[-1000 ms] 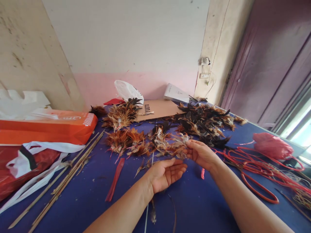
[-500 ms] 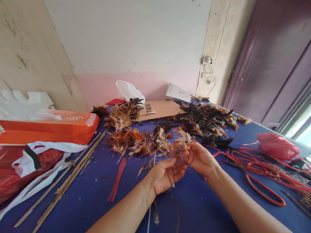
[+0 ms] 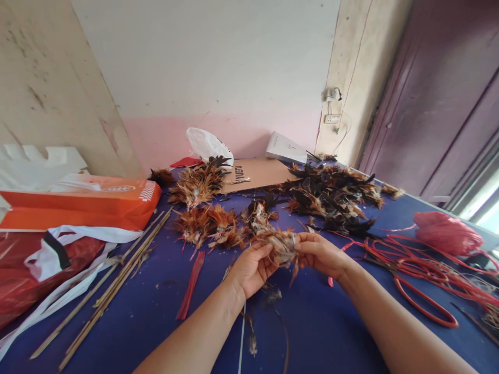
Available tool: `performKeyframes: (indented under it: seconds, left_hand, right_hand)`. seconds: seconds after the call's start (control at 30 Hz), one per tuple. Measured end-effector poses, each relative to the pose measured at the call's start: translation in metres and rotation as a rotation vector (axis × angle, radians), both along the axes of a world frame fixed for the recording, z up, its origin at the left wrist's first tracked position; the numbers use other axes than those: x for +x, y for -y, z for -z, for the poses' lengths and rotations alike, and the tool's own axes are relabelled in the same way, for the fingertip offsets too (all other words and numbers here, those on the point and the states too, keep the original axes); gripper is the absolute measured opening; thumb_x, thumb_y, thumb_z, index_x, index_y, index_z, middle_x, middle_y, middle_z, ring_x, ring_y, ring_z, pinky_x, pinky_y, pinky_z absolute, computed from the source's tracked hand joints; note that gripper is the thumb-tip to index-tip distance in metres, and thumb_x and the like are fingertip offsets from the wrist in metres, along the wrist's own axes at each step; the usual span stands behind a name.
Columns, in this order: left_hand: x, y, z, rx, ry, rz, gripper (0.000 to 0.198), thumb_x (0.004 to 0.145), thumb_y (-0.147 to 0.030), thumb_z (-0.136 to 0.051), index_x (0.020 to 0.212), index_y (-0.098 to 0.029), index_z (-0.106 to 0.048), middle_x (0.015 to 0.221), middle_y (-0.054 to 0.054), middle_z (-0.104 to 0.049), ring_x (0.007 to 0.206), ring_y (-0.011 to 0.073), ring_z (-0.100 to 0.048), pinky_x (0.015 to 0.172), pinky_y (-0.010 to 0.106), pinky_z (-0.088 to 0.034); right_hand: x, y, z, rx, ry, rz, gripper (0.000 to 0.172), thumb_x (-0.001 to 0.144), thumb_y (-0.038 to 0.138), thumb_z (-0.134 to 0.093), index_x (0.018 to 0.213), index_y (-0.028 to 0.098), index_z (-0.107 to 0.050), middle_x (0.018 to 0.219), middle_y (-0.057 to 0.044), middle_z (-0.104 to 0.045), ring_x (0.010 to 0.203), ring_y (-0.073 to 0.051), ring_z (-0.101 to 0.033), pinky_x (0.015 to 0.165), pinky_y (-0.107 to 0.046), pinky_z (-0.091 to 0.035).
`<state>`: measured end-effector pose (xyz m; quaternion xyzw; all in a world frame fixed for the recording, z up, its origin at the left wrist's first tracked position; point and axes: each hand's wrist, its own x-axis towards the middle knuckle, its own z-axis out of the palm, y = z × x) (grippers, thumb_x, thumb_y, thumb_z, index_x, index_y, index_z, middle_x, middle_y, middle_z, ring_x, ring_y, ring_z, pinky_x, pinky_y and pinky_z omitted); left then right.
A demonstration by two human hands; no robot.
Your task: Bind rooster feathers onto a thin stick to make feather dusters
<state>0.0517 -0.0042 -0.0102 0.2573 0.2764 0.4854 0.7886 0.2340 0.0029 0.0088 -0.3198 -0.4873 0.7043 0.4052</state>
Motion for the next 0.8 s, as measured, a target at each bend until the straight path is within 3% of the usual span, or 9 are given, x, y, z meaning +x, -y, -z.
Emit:
performKeyframes:
  seconds: [0.2, 0.5, 0.63, 0.8]
  left_hand:
    - [0.0004, -0.0015, 0.0012, 0.117, -0.168, -0.058, 0.011, 0.068, -0.012, -0.063, 0.079, -0.011, -0.062, 0.068, 0.005, -0.066, 0.054, 0.0121, -0.06, 0.052, 0.023, -0.05]
    - [-0.0005, 0.0007, -0.004, 0.157, -0.23, -0.048, 0.025, 0.068, -0.031, -0.065, 0.085, -0.013, -0.062, 0.074, 0.005, -0.066, 0.056, 0.0109, -0.06, 0.048, 0.019, -0.047]
    - [0.0032, 0.0019, -0.0046, 0.204, -0.317, -0.078, 0.028, 0.061, -0.025, -0.071, 0.084, -0.011, -0.064, 0.071, 0.005, -0.066, 0.052, 0.0112, -0.058, 0.048, 0.021, -0.047]
    - [0.0006, -0.0038, 0.0006, 0.12, -0.287, -0.207, 0.021, 0.057, -0.018, -0.073, 0.074, -0.01, -0.064, 0.063, 0.003, -0.063, 0.049, 0.0075, -0.055, 0.042, 0.016, -0.041]
  right_hand:
    - [-0.0041, 0.0036, -0.0008, 0.068, 0.231, -0.053, 0.014, 0.066, 0.022, -0.061, 0.069, 0.014, -0.05, 0.062, -0.003, -0.065, 0.052, -0.011, -0.06, 0.048, -0.019, -0.045]
    - [-0.0035, 0.0047, -0.0054, 0.086, 0.322, -0.001, 0.015, 0.063, 0.019, -0.059, 0.063, 0.016, -0.044, 0.05, 0.002, -0.062, 0.05, -0.012, -0.061, 0.046, -0.018, -0.043]
    - [-0.0072, 0.0055, -0.0029, 0.149, 0.4, -0.004, 0.01, 0.063, 0.017, -0.056, 0.062, 0.017, -0.047, 0.051, 0.002, -0.063, 0.049, -0.012, -0.061, 0.047, -0.02, -0.044]
    - [-0.0056, 0.0045, -0.0022, 0.172, 0.44, 0.016, 0.009, 0.064, 0.016, -0.055, 0.061, 0.017, -0.046, 0.049, 0.002, -0.062, 0.05, -0.013, -0.061, 0.047, -0.021, -0.045]
